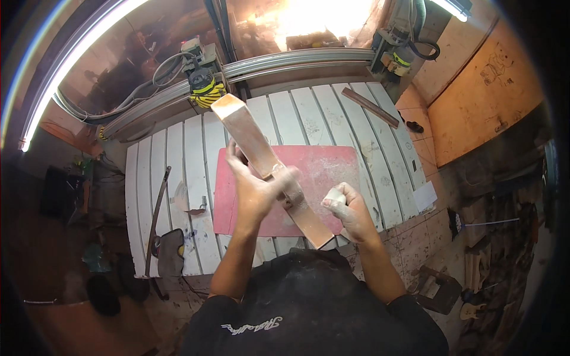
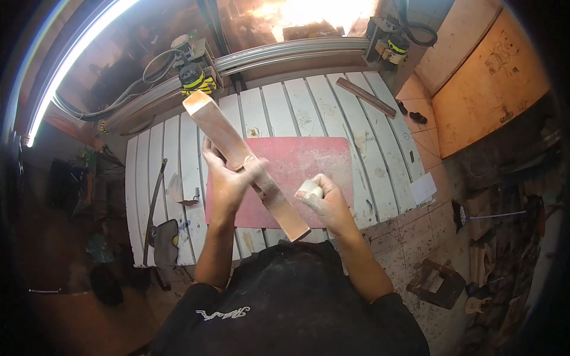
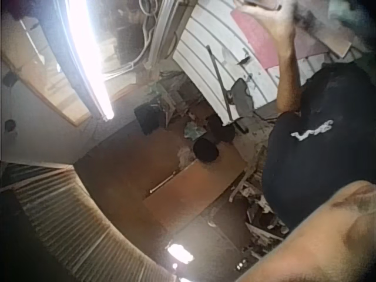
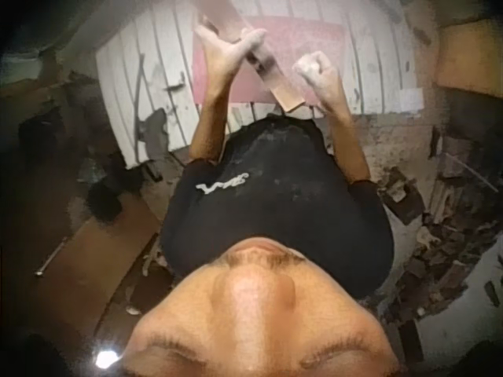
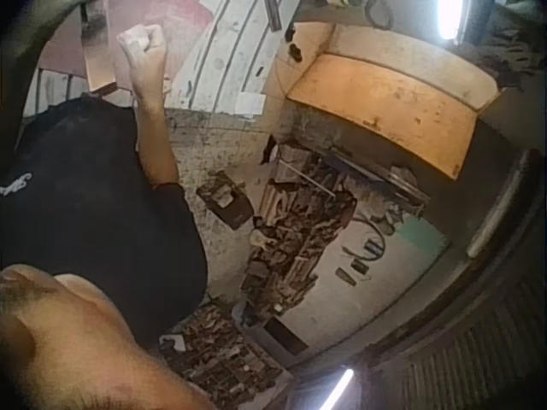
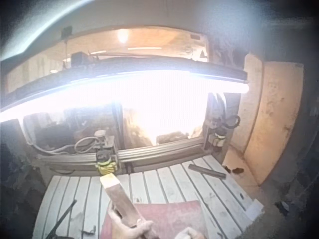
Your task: The person sands the edges and contours of a wooden guitar body by hand using a piece of sandpaper, turning the body over to reach different sides.
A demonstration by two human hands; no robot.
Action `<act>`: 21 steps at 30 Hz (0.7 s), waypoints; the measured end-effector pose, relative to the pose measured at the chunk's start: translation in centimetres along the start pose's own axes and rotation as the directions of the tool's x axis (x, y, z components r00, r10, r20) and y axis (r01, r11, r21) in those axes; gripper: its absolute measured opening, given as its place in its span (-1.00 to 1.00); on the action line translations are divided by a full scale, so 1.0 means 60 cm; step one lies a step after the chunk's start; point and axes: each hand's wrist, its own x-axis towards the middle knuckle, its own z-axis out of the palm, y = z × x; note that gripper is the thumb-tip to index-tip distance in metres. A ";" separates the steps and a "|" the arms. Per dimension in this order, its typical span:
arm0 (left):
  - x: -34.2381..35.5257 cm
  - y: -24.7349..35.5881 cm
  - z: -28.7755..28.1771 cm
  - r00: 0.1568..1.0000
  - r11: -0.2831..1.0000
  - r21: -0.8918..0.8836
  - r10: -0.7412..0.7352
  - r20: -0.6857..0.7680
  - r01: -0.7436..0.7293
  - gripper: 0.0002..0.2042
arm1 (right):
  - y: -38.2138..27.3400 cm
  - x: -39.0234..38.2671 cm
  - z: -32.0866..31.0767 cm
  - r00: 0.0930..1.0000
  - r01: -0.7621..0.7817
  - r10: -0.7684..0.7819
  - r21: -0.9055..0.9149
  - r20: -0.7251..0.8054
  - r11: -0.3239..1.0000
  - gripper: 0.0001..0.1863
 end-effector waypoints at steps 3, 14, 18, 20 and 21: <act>0.046 0.005 -0.036 0.994 0.998 -0.043 0.031 -0.104 -0.036 -0.09 | -0.012 0.000 0.015 0.999 0.030 -0.030 0.017 0.019 0.999 -0.84; 0.112 0.051 -0.017 0.977 0.918 -0.368 0.080 -0.196 -0.150 -0.72 | -0.080 0.069 0.095 0.971 0.194 -0.162 -0.185 0.178 0.963 -0.84; 0.119 0.055 -0.014 0.972 0.941 -0.289 0.116 -0.206 -0.174 -0.77 | -0.124 0.115 0.127 0.965 0.130 -0.056 -0.285 0.257 0.950 -0.82; 0.126 0.053 -0.034 0.984 0.938 -0.317 0.096 -0.150 -0.140 -0.77 | -0.101 0.126 0.102 0.920 0.222 -0.097 -0.301 0.379 0.927 -0.81; 0.121 0.047 -0.038 0.980 0.934 -0.309 0.138 -0.143 -0.177 -0.77 | -0.088 0.117 0.096 0.911 0.188 -0.103 -0.179 0.400 0.966 -0.79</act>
